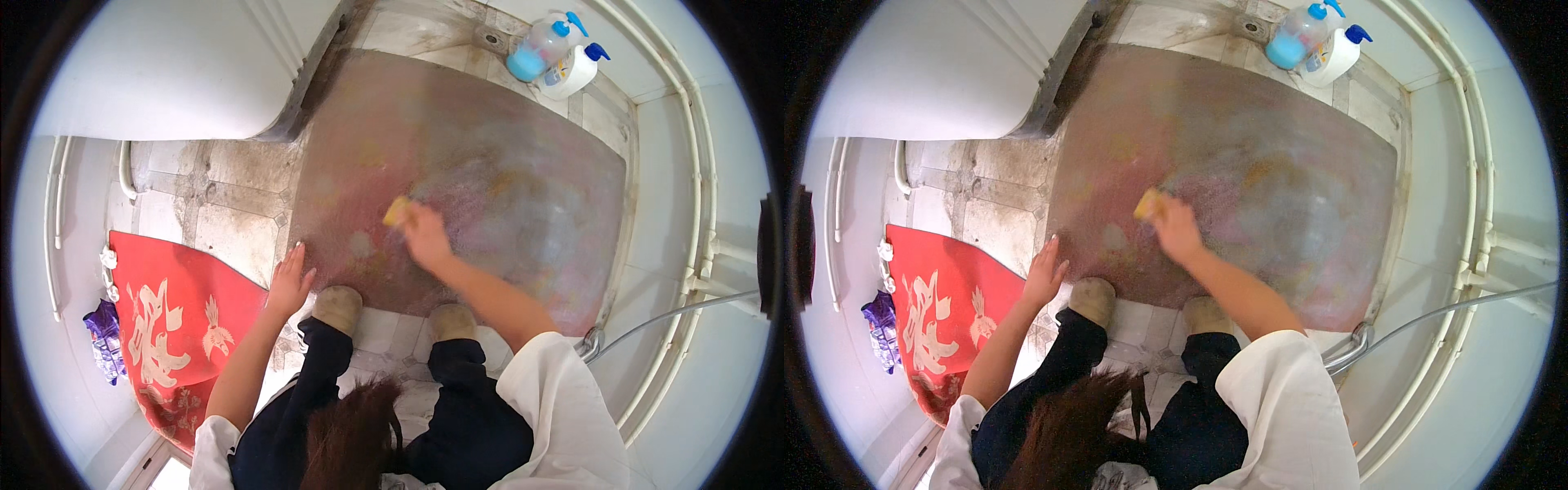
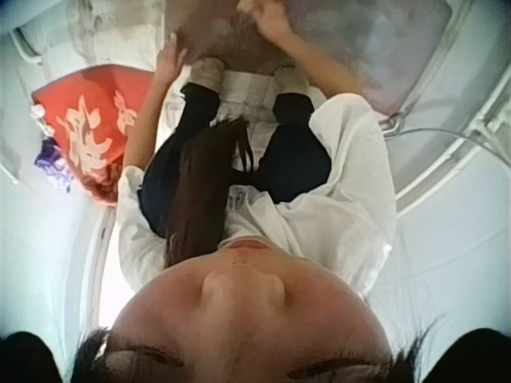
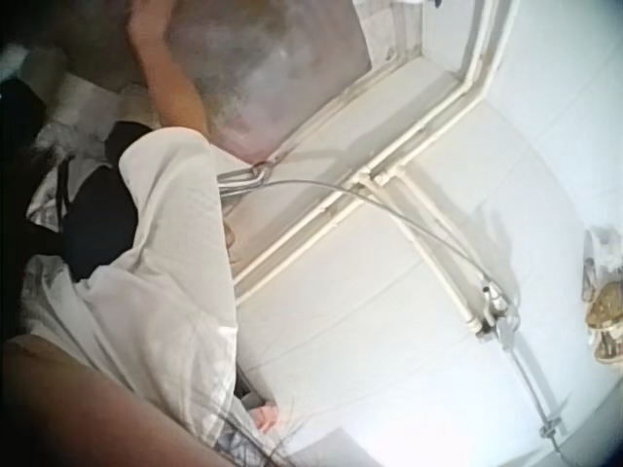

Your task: The person scrubs a small rug by hand using a sponge and rinsing it with a shower head.

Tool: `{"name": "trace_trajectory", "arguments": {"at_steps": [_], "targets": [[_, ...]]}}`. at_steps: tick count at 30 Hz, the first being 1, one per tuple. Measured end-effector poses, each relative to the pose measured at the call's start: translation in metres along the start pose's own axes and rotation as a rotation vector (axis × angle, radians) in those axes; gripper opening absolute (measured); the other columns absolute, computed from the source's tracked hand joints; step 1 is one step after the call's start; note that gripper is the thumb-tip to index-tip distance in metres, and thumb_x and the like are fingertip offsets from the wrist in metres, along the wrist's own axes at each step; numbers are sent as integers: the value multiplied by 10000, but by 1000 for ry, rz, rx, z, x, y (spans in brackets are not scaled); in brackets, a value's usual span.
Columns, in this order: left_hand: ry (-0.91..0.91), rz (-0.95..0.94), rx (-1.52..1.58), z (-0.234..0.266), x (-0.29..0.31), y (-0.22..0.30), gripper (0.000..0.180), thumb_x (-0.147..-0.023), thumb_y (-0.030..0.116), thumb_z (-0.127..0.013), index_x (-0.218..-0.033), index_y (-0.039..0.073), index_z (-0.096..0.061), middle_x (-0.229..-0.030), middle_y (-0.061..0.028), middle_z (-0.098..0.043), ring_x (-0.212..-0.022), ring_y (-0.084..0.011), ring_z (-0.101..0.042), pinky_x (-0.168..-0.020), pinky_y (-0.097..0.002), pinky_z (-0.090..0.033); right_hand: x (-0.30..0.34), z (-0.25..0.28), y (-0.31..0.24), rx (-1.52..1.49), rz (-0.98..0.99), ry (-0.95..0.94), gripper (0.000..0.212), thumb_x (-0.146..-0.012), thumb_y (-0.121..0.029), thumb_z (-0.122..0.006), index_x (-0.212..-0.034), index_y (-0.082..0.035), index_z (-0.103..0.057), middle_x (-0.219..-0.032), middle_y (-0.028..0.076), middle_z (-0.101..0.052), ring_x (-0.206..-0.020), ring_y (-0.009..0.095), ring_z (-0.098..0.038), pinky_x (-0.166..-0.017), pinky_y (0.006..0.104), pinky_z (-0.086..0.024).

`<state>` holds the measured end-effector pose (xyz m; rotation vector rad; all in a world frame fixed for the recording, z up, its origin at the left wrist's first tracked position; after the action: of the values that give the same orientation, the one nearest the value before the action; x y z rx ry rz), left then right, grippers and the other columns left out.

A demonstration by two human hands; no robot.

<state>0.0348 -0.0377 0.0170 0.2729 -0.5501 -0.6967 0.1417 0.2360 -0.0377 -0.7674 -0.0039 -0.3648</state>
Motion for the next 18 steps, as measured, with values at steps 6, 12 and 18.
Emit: {"name": "trace_trajectory", "arguments": {"at_steps": [6,12,18], "targets": [[34,8,34,6,1,4,557,-841,276,-453,-1290,8,-263,-1307,-171,-332,-1228,-307,-288,-990,-401,-235,46,-44,-73,413,678,-52,416,-781,-149,-426,-1180,-29,-432,-1181,176,-437,-1037,319,-441,-843,427,-347],[34,11,29,12,9,-1,567,-837,265,-462,-1286,-13,-258,-1299,-188,-335,-1226,-317,-287,-989,-397,-239,-70,63,18,24,-101,290,415,-867,-337,-397,-1117,-16,-478,-1122,213,-479,-1055,353,-418,-865,415,-344],[12,53,68,16,16,-14,578,-837,270,-460,-1297,-3,-243,-1309,-183,-322,-1233,-324,-274,-992,-412,-234,-136,109,99,674,-259,589,519,-797,-159,-505,-1263,-52,-301,-1173,213,-411,-1014,376,-424,-853,456,-332]]}}
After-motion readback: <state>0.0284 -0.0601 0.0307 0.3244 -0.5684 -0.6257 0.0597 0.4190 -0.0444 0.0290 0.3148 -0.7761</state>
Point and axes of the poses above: each hand's wrist, its own x-axis away from the middle knuckle, its own z-axis out of the back of the hand, y = z × x, the point moved 4 cm from there along -x, towards the middle knuckle
